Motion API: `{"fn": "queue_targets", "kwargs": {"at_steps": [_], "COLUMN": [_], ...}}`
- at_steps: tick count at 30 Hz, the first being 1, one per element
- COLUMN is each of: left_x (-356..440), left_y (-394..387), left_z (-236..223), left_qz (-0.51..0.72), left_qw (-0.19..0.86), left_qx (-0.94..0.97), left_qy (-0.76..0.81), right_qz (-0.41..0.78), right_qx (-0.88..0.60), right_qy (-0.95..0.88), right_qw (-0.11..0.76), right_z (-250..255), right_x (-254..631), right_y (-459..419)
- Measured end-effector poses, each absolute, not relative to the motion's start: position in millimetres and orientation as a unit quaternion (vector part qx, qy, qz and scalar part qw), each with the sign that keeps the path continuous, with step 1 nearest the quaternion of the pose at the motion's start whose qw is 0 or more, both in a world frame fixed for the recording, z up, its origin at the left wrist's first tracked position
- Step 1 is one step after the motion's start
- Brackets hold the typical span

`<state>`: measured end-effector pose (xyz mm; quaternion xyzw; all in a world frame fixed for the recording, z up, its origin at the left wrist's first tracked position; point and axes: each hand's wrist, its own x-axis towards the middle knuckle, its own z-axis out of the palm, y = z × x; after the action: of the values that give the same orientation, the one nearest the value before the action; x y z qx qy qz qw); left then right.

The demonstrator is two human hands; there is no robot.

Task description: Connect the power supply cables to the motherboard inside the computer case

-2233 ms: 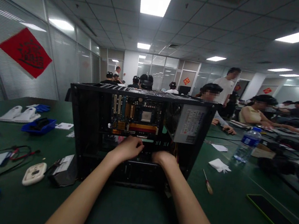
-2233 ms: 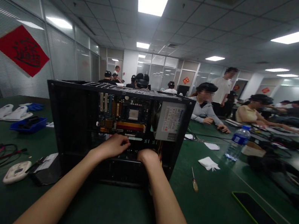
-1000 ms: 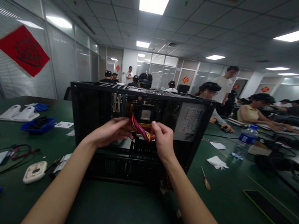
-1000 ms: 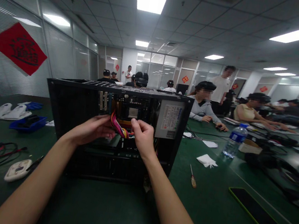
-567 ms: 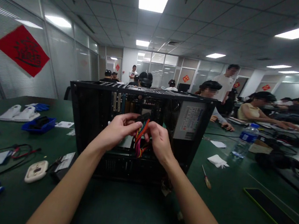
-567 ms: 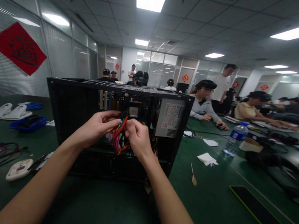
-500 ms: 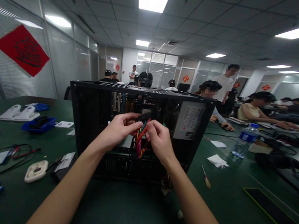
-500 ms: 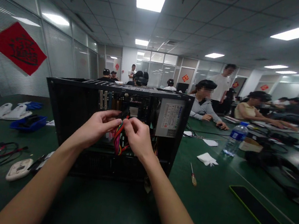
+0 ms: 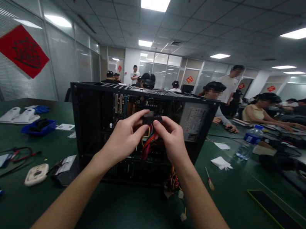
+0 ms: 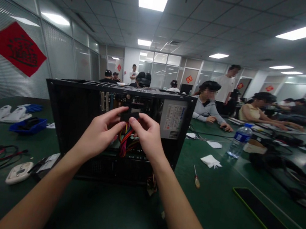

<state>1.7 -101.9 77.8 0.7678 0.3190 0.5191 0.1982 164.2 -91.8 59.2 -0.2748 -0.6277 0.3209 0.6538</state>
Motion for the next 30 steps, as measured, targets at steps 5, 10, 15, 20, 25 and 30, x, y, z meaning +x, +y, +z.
{"fn": "queue_targets", "kwargs": {"at_steps": [5,10,15,20,25,30], "left_x": [18,32,34,31,27,23], "left_y": [-108,-113,-111,-108,-108,-112], "left_z": [69,60,58,59,63,68], "left_qz": [0.558,0.579,0.586,0.561,0.536,0.466], "left_qw": [0.121,0.1,0.136,0.139,0.122,0.028], "left_qx": [0.748,0.744,0.742,0.749,0.768,0.79], "left_qy": [0.337,0.318,0.295,0.325,0.329,0.398], "right_qz": [0.334,0.302,0.301,0.297,0.316,0.303], "right_qx": [-0.258,-0.241,-0.239,-0.24,-0.231,-0.262], "right_qy": [-0.6,-0.594,-0.592,-0.588,-0.573,-0.568], "right_qw": [0.68,0.706,0.708,0.713,0.719,0.719], "right_z": [58,58,57,56,56,58], "right_x": [164,164,166,165,164,160], "right_y": [-90,-89,-88,-87,-88,-90]}}
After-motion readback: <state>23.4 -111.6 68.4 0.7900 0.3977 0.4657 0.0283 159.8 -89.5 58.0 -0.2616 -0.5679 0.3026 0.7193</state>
